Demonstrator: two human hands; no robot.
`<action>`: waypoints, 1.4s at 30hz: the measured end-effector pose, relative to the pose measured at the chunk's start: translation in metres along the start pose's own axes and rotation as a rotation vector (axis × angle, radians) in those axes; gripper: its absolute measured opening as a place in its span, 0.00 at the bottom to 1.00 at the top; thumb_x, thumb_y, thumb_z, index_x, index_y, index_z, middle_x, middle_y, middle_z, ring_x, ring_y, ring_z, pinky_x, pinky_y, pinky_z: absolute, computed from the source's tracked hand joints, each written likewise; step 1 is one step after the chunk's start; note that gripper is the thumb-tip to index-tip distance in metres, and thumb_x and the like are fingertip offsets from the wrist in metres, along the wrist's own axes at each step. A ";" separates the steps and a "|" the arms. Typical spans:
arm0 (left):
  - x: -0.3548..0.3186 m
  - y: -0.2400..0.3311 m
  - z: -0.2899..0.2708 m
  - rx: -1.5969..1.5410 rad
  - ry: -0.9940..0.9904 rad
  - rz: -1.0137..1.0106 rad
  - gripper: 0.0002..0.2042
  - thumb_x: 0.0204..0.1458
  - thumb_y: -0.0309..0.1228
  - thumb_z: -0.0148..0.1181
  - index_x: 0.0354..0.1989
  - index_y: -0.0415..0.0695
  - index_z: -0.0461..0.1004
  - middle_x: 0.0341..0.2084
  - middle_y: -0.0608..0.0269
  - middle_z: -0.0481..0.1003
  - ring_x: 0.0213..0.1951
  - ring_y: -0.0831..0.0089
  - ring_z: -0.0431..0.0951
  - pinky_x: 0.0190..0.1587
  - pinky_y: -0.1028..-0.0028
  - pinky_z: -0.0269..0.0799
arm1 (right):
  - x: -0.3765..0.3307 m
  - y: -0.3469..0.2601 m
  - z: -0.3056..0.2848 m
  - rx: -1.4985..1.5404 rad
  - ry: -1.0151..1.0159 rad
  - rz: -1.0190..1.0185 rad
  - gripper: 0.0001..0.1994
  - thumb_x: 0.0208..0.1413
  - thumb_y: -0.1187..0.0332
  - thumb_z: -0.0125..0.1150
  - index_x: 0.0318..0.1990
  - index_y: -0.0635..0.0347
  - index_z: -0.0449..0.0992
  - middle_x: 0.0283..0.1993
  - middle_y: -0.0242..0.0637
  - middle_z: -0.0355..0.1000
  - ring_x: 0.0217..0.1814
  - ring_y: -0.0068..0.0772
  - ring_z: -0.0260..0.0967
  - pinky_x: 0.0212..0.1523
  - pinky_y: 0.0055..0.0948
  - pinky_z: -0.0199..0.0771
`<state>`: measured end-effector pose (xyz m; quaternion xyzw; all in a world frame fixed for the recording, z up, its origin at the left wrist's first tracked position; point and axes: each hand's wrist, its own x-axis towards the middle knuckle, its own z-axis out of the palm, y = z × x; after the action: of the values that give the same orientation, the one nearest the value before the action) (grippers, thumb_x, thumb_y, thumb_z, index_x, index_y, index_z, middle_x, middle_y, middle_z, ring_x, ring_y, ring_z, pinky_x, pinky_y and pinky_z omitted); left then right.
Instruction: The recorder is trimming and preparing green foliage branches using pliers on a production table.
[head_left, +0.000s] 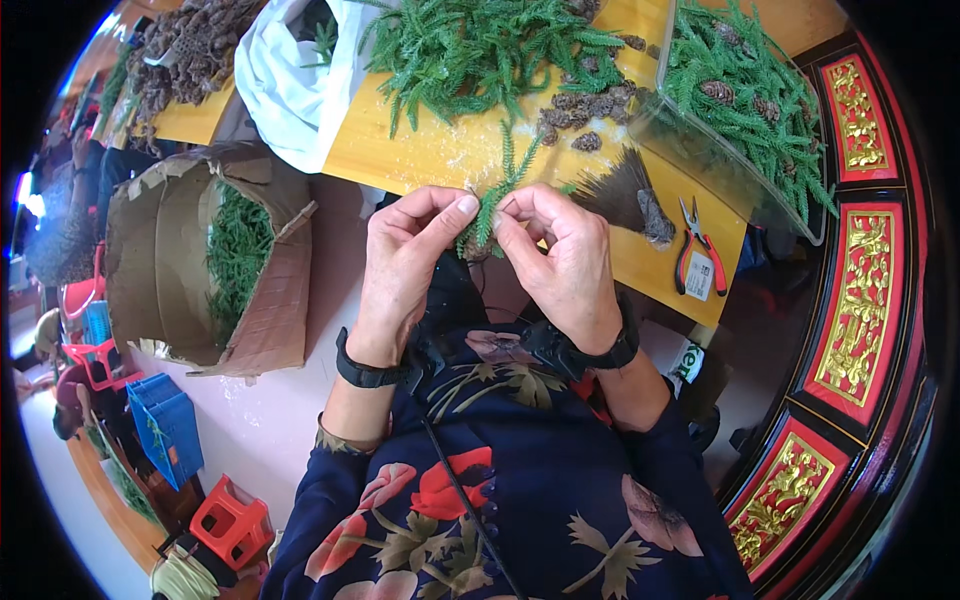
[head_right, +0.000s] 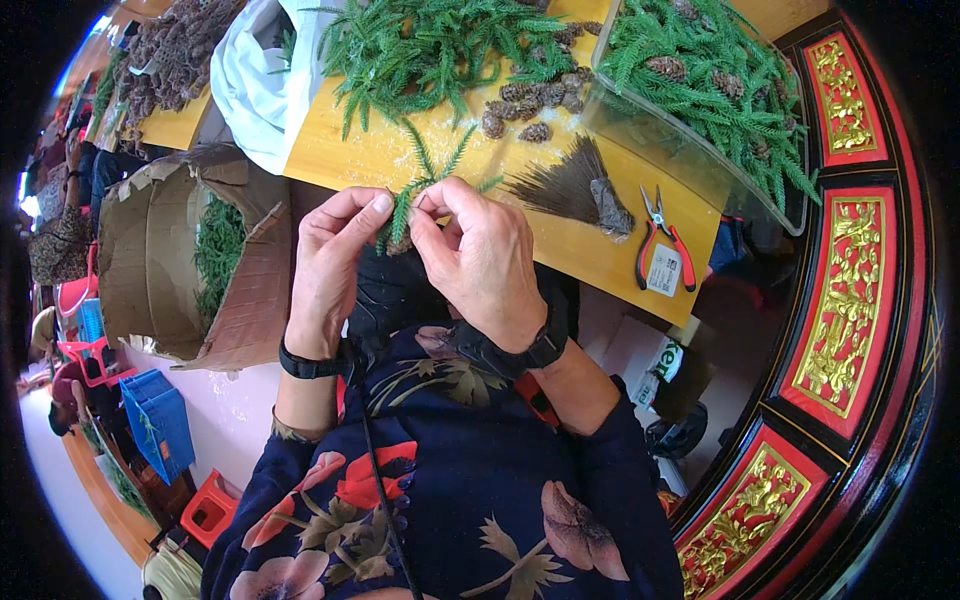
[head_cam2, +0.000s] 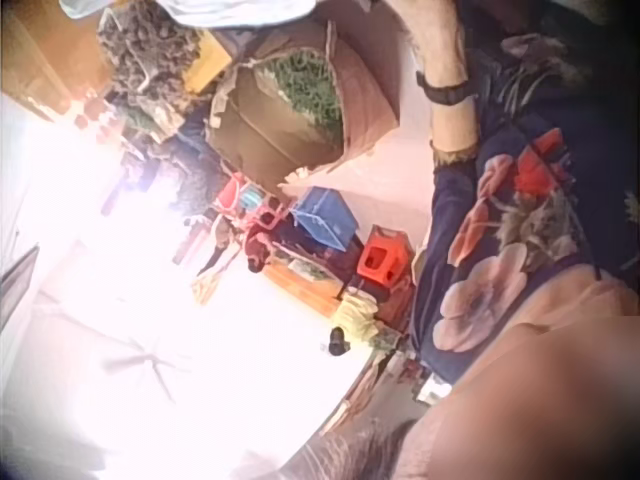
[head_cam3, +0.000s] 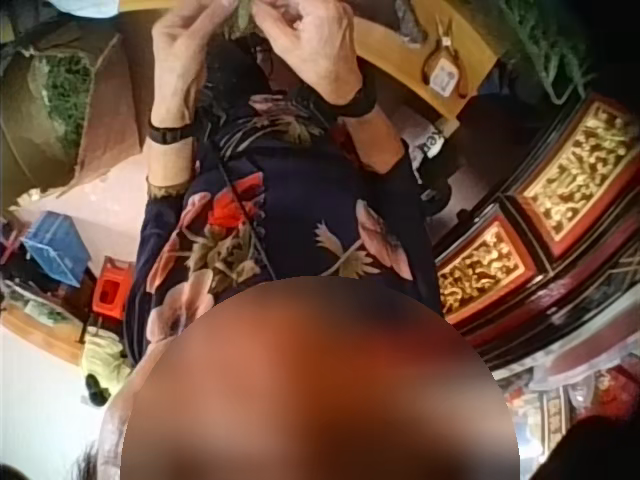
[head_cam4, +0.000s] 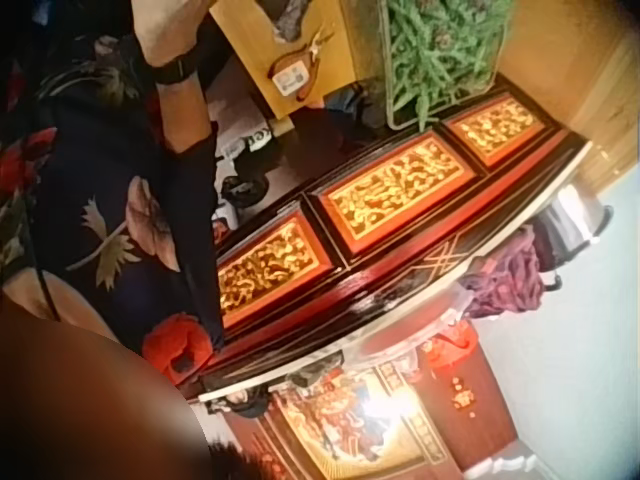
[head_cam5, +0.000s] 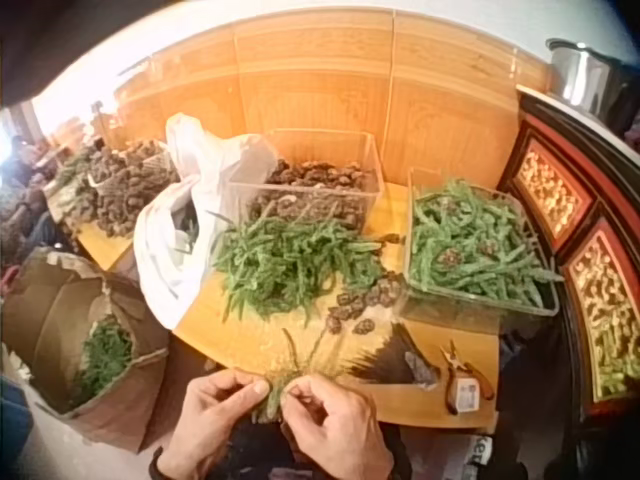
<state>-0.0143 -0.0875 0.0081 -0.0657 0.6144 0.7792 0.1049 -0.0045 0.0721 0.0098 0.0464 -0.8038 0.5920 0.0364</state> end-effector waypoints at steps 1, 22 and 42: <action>0.000 -0.001 -0.002 -0.019 0.012 -0.026 0.06 0.52 0.25 0.62 0.35 0.37 0.78 0.29 0.72 0.76 0.30 0.87 0.69 0.37 0.84 0.65 | 0.000 0.000 0.000 0.001 -0.001 0.000 0.02 0.52 0.77 0.60 0.32 0.66 0.74 0.23 0.29 0.71 0.21 0.11 0.64 0.21 0.16 0.62; 0.007 -0.012 -0.007 -0.119 -0.022 -0.029 0.09 0.51 0.23 0.61 0.42 0.37 0.75 0.31 0.69 0.75 0.32 0.82 0.71 0.37 0.82 0.65 | -0.003 0.002 -0.004 -0.035 0.015 -0.008 0.03 0.50 0.78 0.60 0.29 0.66 0.73 0.21 0.28 0.70 0.18 0.10 0.61 0.19 0.17 0.58; 0.000 -0.008 -0.002 -0.227 -0.031 -0.172 0.07 0.56 0.27 0.57 0.39 0.38 0.77 0.31 0.71 0.76 0.33 0.86 0.70 0.39 0.83 0.64 | -0.007 0.000 0.000 -0.182 0.028 -0.059 0.04 0.47 0.75 0.62 0.30 0.64 0.73 0.21 0.33 0.72 0.16 0.19 0.65 0.19 0.22 0.61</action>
<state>-0.0121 -0.0880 0.0004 -0.1174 0.5128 0.8327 0.1726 0.0025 0.0725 0.0090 0.0585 -0.8519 0.5158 0.0692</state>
